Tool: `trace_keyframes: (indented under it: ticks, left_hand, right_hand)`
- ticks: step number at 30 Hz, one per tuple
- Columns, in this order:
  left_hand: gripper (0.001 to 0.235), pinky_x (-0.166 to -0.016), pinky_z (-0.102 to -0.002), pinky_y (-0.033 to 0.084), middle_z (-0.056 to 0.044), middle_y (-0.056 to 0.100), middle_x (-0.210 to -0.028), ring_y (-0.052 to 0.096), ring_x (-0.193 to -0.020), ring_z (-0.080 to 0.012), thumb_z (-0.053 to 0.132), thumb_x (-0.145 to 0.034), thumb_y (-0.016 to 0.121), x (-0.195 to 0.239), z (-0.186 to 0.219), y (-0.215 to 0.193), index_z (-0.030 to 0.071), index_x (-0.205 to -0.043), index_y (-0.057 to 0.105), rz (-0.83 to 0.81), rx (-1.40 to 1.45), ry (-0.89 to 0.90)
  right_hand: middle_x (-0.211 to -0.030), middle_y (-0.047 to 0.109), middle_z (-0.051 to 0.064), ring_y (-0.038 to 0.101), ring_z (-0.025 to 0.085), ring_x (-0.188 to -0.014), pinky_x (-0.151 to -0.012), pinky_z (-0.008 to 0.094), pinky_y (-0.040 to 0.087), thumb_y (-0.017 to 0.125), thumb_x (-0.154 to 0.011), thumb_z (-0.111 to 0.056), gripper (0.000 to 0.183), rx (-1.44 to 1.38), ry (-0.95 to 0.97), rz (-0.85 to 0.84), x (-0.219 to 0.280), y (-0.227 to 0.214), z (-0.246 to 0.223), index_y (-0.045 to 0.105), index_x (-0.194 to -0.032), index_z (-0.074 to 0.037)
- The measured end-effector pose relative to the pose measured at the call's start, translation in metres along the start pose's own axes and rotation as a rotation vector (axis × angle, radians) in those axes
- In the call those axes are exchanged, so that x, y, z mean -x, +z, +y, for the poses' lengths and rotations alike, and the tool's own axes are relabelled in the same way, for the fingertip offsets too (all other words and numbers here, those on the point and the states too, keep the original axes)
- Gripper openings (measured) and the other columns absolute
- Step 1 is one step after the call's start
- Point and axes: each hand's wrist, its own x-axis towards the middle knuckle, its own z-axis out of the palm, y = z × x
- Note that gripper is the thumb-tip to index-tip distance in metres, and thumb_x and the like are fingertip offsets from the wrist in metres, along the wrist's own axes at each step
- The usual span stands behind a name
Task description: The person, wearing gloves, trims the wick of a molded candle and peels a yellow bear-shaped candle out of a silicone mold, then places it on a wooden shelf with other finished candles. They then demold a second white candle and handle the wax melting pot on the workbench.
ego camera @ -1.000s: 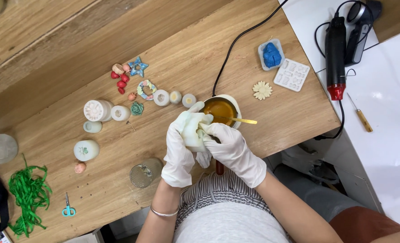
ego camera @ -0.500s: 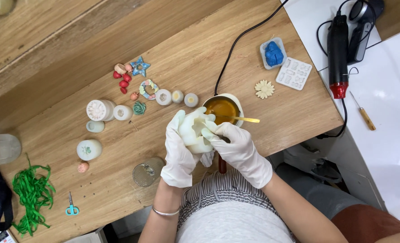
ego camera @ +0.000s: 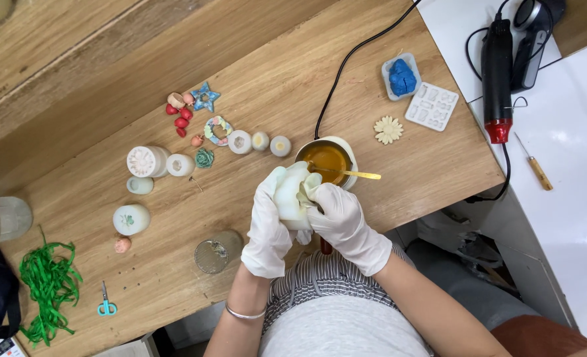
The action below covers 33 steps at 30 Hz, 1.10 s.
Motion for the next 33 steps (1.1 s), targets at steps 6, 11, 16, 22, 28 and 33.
trace_keyframes:
  ticks: [6,11,16,22,28,33]
  left_hand:
    - [0.044,-0.076,-0.036,0.060,-0.010,0.072,-0.106,0.070,-0.091,-0.0211,0.040,-0.107,0.051,-0.007,0.003,0.004,0.001,-0.121,0.065,0.074,0.114,-0.008]
    - [0.049,-0.076,-0.046,0.063,-0.013,0.075,-0.102,0.073,-0.090,-0.0289,0.044,-0.098,0.048,0.002,0.025,0.024,0.002,-0.113,0.069,0.146,0.297,-0.230]
    - [0.039,-0.075,-0.044,0.064,-0.015,0.074,-0.101,0.072,-0.090,-0.0277,0.033,-0.101,0.051,-0.002,0.020,0.014,-0.001,-0.110,0.068,0.071,0.308,-0.174]
    - [0.022,-0.078,-0.040,0.062,-0.012,0.071,-0.106,0.071,-0.094,-0.0229,0.015,-0.100,0.059,-0.007,-0.002,-0.006,0.001,-0.115,0.065,-0.005,0.122,0.054]
    - [0.039,-0.075,-0.042,0.063,-0.016,0.072,-0.107,0.072,-0.092,-0.0254,0.029,-0.089,0.067,0.013,0.022,0.023,-0.001,-0.115,0.063,-0.079,-0.156,0.222]
    - [0.047,-0.070,-0.041,0.064,-0.012,0.076,-0.098,0.075,-0.086,-0.0251,0.042,-0.093,0.045,-0.001,0.021,0.024,0.003,-0.110,0.066,0.070,0.314,-0.101]
  right_hand:
    - [-0.083,0.064,0.009,0.064,0.022,-0.070,-0.062,0.034,0.052,0.080,-0.089,0.002,0.017,0.202,-0.118,0.230,-0.021,-0.025,-0.010,0.066,-0.099,0.001]
    - [-0.108,0.076,0.011,0.074,0.014,-0.097,-0.082,0.027,0.062,0.076,-0.097,-0.007,0.019,-0.310,0.335,0.169,-0.039,-0.046,-0.032,0.067,-0.112,0.001]
    - [-0.100,0.079,0.007,0.077,0.011,-0.084,-0.072,0.024,0.062,0.076,-0.093,-0.011,0.020,-0.325,0.399,-0.017,-0.050,-0.058,-0.032,0.071,-0.111,-0.004]
    - [-0.104,0.076,0.010,0.072,0.021,-0.093,-0.081,0.032,0.058,0.076,-0.094,-0.015,0.021,-0.104,0.130,-0.122,-0.049,-0.045,-0.012,0.071,-0.111,-0.004]
    - [-0.107,0.077,0.005,0.075,0.013,-0.095,-0.081,0.028,0.061,0.073,-0.096,-0.011,0.020,-0.478,0.551,-0.036,-0.059,-0.065,-0.025,0.069,-0.114,-0.004]
    - [-0.105,0.079,0.003,0.071,0.013,-0.087,-0.070,0.027,0.055,0.070,-0.092,-0.003,0.022,-0.729,0.899,0.007,-0.058,-0.070,-0.038,0.071,-0.115,-0.005]
